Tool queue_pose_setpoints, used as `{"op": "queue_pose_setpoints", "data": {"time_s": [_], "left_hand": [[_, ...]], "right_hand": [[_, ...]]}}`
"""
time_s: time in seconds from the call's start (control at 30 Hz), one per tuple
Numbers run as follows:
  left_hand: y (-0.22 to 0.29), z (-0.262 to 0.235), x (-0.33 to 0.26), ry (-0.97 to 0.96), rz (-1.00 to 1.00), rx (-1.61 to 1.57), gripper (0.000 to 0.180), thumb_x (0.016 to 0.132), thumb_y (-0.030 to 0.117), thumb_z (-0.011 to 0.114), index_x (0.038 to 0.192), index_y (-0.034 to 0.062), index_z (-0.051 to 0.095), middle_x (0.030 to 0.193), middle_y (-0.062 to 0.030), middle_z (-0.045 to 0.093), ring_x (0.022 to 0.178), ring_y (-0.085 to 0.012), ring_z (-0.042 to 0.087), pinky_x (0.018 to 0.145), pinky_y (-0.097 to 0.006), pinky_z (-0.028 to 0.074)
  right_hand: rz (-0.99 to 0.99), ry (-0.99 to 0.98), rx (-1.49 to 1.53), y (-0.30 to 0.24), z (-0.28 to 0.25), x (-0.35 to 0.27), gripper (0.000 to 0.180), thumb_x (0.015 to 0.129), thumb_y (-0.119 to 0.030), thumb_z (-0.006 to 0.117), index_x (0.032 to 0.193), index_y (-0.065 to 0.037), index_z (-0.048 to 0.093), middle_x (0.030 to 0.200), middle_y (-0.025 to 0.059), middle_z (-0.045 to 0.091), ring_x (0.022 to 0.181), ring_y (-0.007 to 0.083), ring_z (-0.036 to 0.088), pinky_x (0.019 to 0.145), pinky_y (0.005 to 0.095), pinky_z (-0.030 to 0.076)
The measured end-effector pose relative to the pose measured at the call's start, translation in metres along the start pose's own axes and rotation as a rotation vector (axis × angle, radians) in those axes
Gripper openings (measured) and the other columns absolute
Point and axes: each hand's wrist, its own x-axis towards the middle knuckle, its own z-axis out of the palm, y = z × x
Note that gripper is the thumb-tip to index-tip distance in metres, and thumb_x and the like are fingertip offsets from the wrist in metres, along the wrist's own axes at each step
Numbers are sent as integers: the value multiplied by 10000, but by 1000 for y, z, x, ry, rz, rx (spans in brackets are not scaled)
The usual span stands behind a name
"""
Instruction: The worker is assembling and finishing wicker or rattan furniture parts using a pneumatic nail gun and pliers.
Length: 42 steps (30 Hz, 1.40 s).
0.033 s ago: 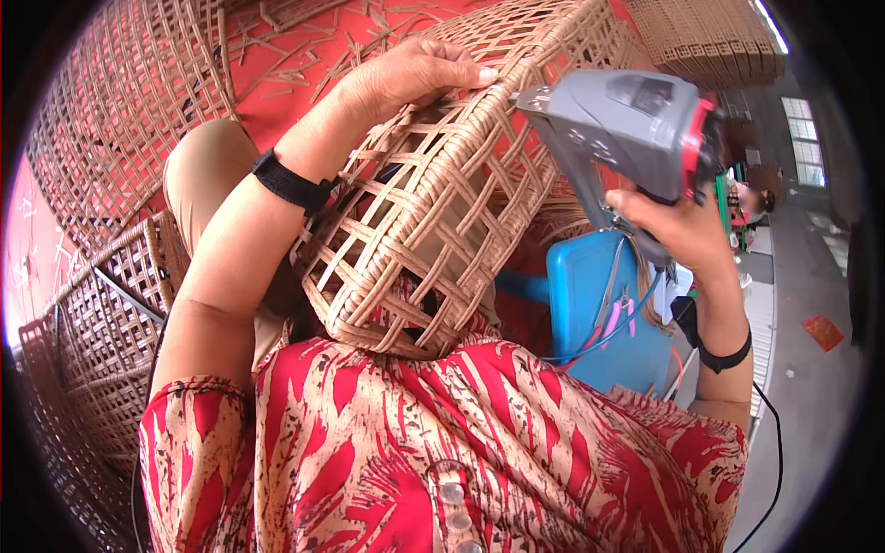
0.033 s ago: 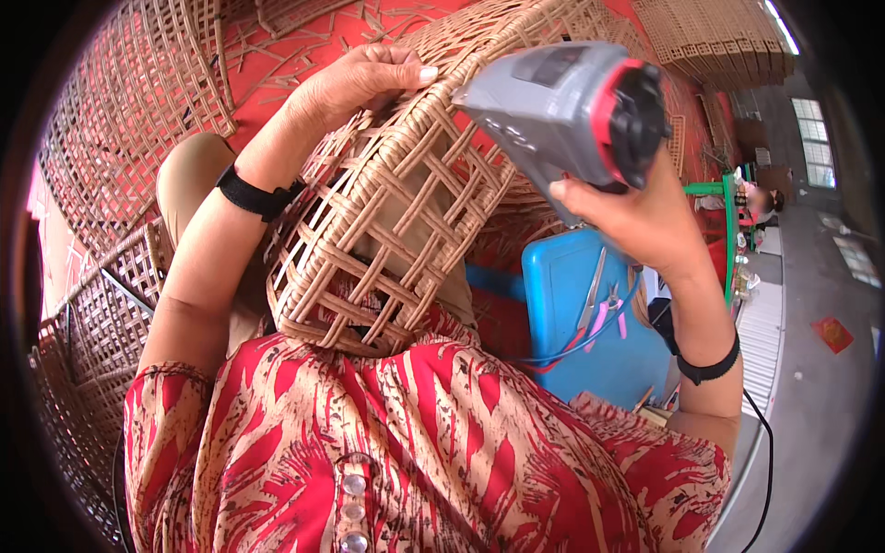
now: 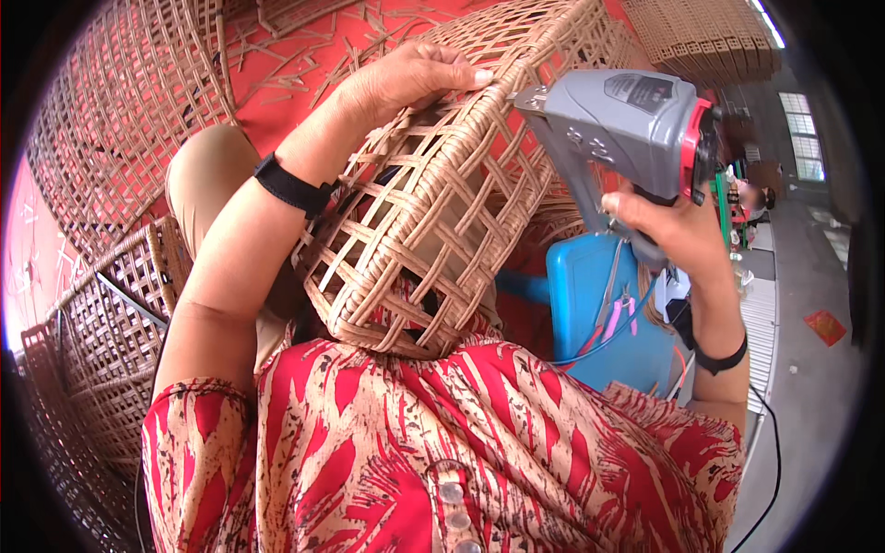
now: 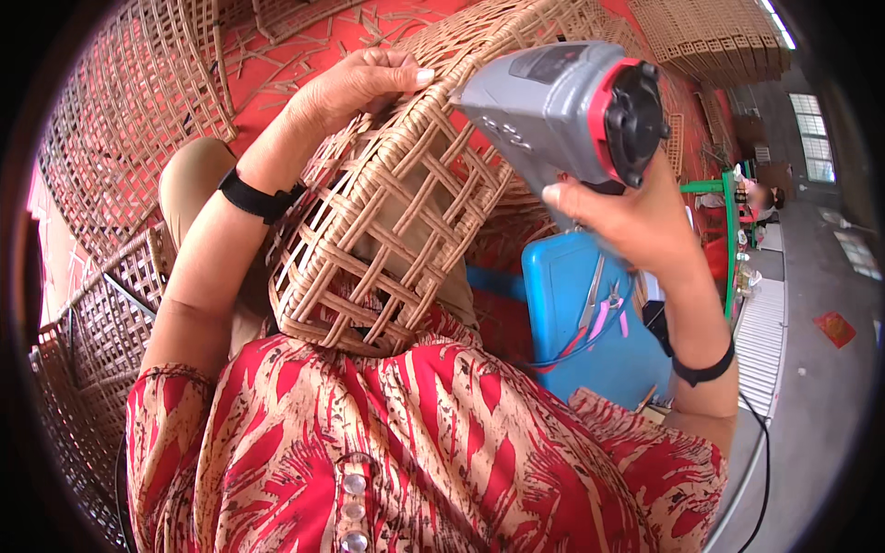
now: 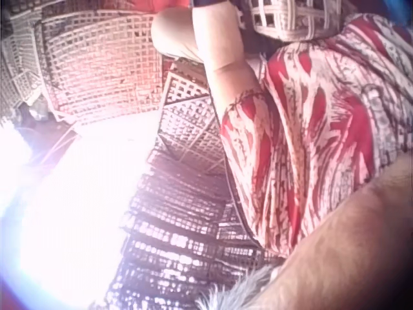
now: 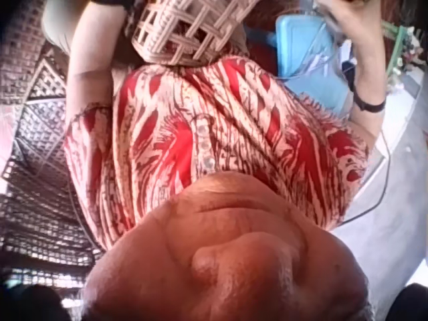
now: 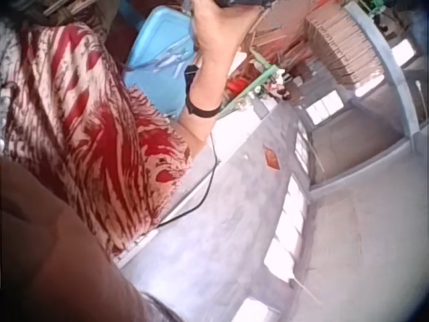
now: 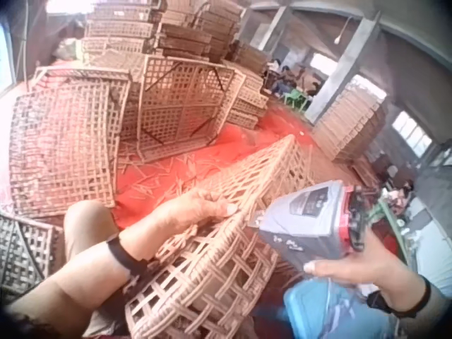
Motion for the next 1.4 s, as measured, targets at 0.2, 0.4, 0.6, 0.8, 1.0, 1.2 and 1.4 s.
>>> {"op": "queue_pose_setpoints", "data": {"time_s": [0.2, 0.4, 0.6, 0.8, 1.0, 1.2, 1.4], "left_hand": [[6, -6, -2, 27, -75, 20, 239, 880, 332, 664, 794, 113, 621, 609, 79, 488, 516, -23, 398, 473, -216, 285], [9, -22, 6, -6, -90, 170, 211, 874, 299, 660, 754, 133, 613, 605, 118, 418, 498, -13, 306, 490, -205, 244], [4, -33, 14, -46, -105, 265, 286, 840, 380, 705, 794, 102, 660, 659, 64, 528, 624, -46, 443, 585, -226, 350], [4, -23, 19, -30, 147, 436, 333, 858, 384, 682, 848, 52, 670, 694, 41, 553, 668, -66, 470, 623, -240, 382], [7, -6, 0, -43, -70, 31, 263, 902, 324, 636, 748, 112, 620, 656, 96, 487, 592, -21, 394, 559, -216, 306], [14, 3, -2, -72, -104, -116, 256, 897, 347, 654, 781, 120, 622, 628, 100, 481, 552, -21, 393, 503, -219, 293], [67, 24, 0, -121, 4, 392, 418, 917, 408, 590, 823, 8, 663, 668, -3, 559, 620, -85, 481, 583, -275, 426]], "right_hand": [[239, 241, 463, 7, -1, -75, 359, 734, -135, 754, 1001, 18, 567, 771, 70, 577, 637, 145, 584, 541, 279, 492], [415, 670, 817, 79, 13, -169, 246, 851, -152, 657, 982, 7, 523, 756, 83, 538, 612, 154, 537, 520, 284, 474], [659, 907, 626, 131, 33, -225, 228, 805, -151, 693, 904, -16, 539, 724, 58, 541, 586, 143, 535, 496, 276, 460], [629, 890, 719, 109, 41, -196, 226, 797, -125, 697, 905, -28, 523, 733, 61, 546, 578, 147, 535, 488, 277, 459], [485, 672, 831, 91, 50, -143, 272, 772, -71, 683, 961, 6, 503, 760, 97, 565, 567, 173, 550, 492, 301, 476], [488, 529, 790, 77, 52, -115, 266, 757, -76, 681, 943, 17, 516, 731, 101, 557, 563, 175, 560, 483, 307, 485], [509, 559, 774, 60, 52, -121, 333, 766, -63, 669, 1025, 26, 479, 782, 128, 566, 567, 184, 559, 494, 314, 492]]}}
